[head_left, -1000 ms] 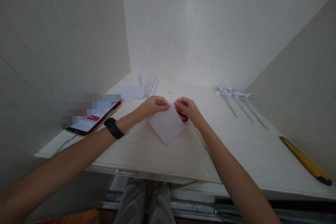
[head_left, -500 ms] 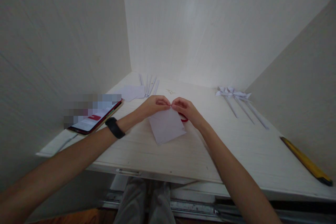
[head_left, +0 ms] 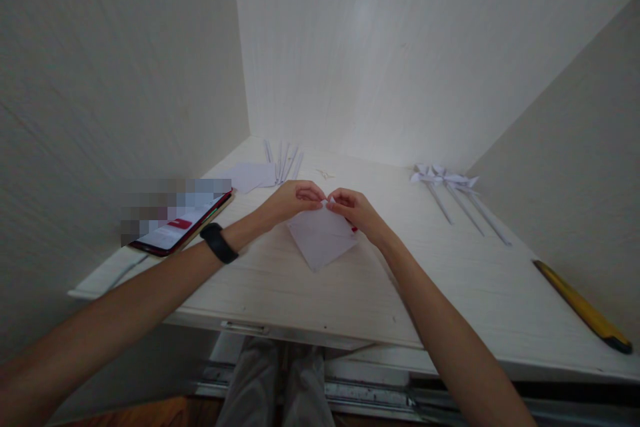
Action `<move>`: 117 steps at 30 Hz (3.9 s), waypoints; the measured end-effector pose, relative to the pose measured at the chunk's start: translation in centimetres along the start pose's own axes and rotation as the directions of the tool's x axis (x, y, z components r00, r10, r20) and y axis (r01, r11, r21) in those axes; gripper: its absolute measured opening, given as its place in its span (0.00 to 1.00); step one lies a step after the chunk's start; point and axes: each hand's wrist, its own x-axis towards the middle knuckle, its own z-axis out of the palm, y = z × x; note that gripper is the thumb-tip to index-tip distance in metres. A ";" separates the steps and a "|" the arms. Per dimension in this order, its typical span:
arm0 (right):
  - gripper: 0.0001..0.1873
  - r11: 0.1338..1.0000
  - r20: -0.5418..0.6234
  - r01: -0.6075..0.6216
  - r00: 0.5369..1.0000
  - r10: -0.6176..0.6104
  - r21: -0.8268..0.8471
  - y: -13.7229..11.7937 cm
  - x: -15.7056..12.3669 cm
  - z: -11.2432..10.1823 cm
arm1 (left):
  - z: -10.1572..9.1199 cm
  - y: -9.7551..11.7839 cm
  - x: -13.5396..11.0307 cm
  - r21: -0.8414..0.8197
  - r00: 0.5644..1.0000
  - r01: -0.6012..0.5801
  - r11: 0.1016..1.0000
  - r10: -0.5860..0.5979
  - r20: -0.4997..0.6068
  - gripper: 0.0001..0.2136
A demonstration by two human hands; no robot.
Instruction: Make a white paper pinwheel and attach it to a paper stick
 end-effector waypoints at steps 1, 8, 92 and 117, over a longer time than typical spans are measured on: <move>0.14 1.000 -0.003 0.000 1.000 0.000 0.001 0.0 0.0 0.0 | 0.0 0.0 0.0 0.002 1.000 0.000 1.000 0.000 -0.001 0.11; 0.14 1.000 -0.010 0.000 1.000 0.000 0.023 -0.1 0.0 0.0 | 0.0 0.1 0.1 -0.003 1.000 -0.024 1.000 0.024 -0.012 0.11; 0.15 0.974 -0.037 0.174 0.983 -0.181 -0.143 1.7 0.9 -0.1 | 0.4 -0.2 0.3 0.046 1.000 0.030 0.998 -0.030 -0.008 0.10; 0.14 0.943 -0.069 0.238 0.963 -0.261 -0.234 2.1 1.2 -0.1 | 0.0 -0.4 0.4 0.091 0.999 0.037 0.995 -0.037 -0.006 0.09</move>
